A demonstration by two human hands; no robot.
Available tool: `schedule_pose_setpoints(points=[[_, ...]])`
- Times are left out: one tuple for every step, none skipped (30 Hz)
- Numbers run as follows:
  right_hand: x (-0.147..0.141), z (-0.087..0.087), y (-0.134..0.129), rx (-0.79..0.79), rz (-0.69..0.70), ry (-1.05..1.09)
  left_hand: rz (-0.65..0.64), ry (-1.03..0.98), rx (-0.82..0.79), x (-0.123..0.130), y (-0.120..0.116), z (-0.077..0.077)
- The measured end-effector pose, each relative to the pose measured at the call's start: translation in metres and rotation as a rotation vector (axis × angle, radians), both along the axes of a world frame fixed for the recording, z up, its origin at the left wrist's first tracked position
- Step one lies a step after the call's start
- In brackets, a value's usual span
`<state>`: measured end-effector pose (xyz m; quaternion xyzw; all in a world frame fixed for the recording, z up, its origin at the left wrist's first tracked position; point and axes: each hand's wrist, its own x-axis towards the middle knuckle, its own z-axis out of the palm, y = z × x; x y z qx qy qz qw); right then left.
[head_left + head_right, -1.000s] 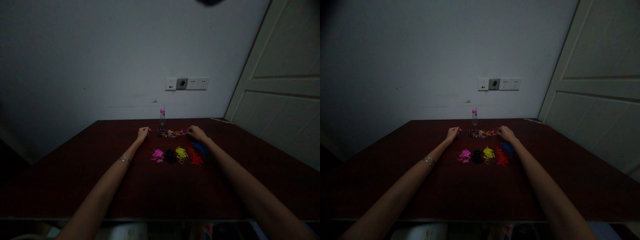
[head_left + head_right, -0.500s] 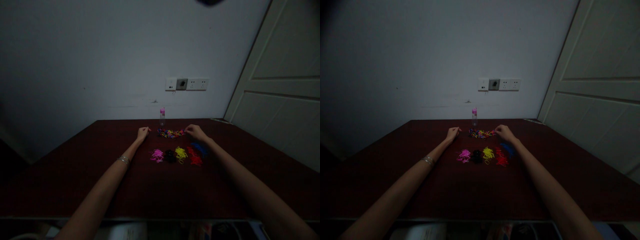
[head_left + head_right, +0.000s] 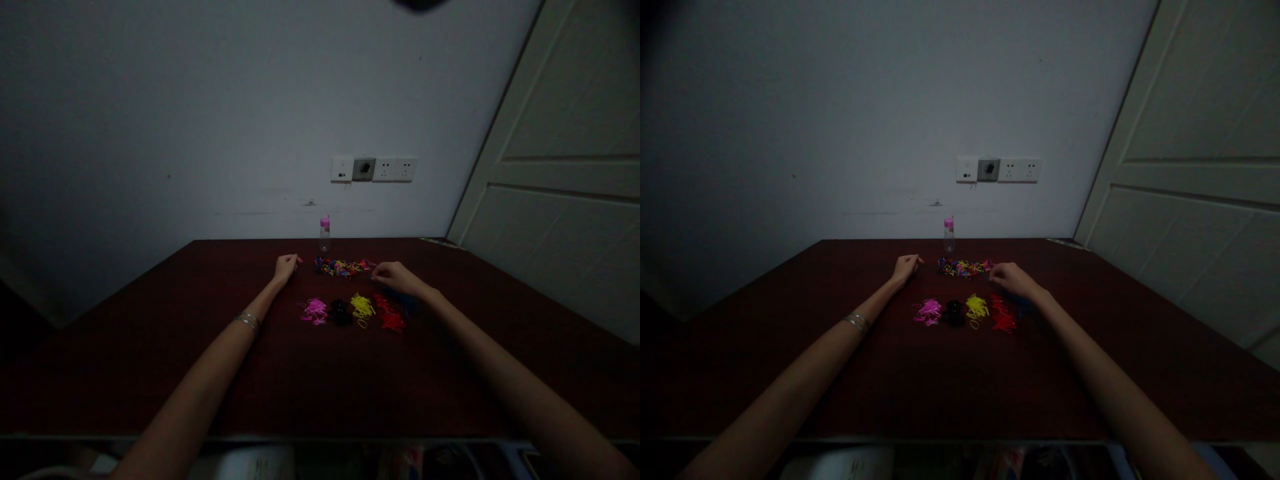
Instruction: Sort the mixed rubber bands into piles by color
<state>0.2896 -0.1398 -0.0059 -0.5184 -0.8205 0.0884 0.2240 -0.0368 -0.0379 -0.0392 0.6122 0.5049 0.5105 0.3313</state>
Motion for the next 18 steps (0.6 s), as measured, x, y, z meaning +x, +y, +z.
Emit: schedule_pose_setpoints(points=[[0.007,-0.001,-0.004,-0.012,-0.013,-0.007,0.003,0.001,-0.005,0.0,0.0,0.0],[0.014,-0.001,-0.007,-0.025,-0.027,-0.012,0.005,0.002,-0.009,0.0,0.0,0.0],[0.02,-0.001,-0.01,-0.039,-0.041,-0.019,0.005,0.003,-0.011,0.0,0.0,0.0],[0.026,-0.001,-0.013,-0.057,-0.05,-0.027,0.003,0.007,-0.01,0.0,0.001,-0.001],[0.031,-0.001,-0.016,-0.075,-0.057,-0.038,-0.001,0.012,-0.007,0.0,0.001,-0.001],[0.035,-0.001,-0.018,-0.09,-0.062,-0.049,-0.004,0.018,-0.001,0.0,0.002,-0.001],[0.038,-0.001,-0.02,-0.1,-0.065,-0.057,-0.005,0.023,0.004,-0.001,0.003,-0.002],[0.041,-0.001,-0.021,-0.105,-0.066,-0.061,-0.006,0.028,0.009,-0.001,0.003,-0.002],[0.043,-0.001,-0.023,-0.108,-0.069,-0.06,-0.006,0.031,0.012,-0.001,0.003,-0.003],[0.045,-0.002,-0.024,-0.113,-0.073,-0.054,-0.005,0.032,0.014,-0.001,0.004,-0.003],[0.046,-0.002,-0.025,-0.124,-0.081,-0.044,-0.006,0.033,0.015,-0.002,0.004,-0.003],[0.047,-0.003,-0.026,-0.141,-0.091,-0.032,-0.008,0.034,0.015,-0.002,0.003,-0.003],[0.048,-0.003,-0.028,-0.16,-0.102,-0.021,-0.009,0.035,0.015,-0.002,0.003,-0.003],[0.049,-0.003,-0.029,-0.179,-0.114,-0.009,-0.01,0.036,0.015,-0.002,0.003,-0.002],[0.051,-0.003,-0.03,-0.195,-0.126,0.003,-0.011,0.038,0.016,-0.002,0.002,-0.002],[0.052,-0.003,-0.032,-0.204,-0.138,0.016,-0.009,0.042,0.018,-0.002,0.002,-0.002],[0.053,-0.002,-0.033,-0.208,-0.15,0.03,-0.01,0.052,0.02,-0.002,0.002,-0.002],[0.055,-0.002,-0.035,-0.207,-0.163,0.044,-0.012,0.068,0.023,-0.001,0.003,-0.003]])
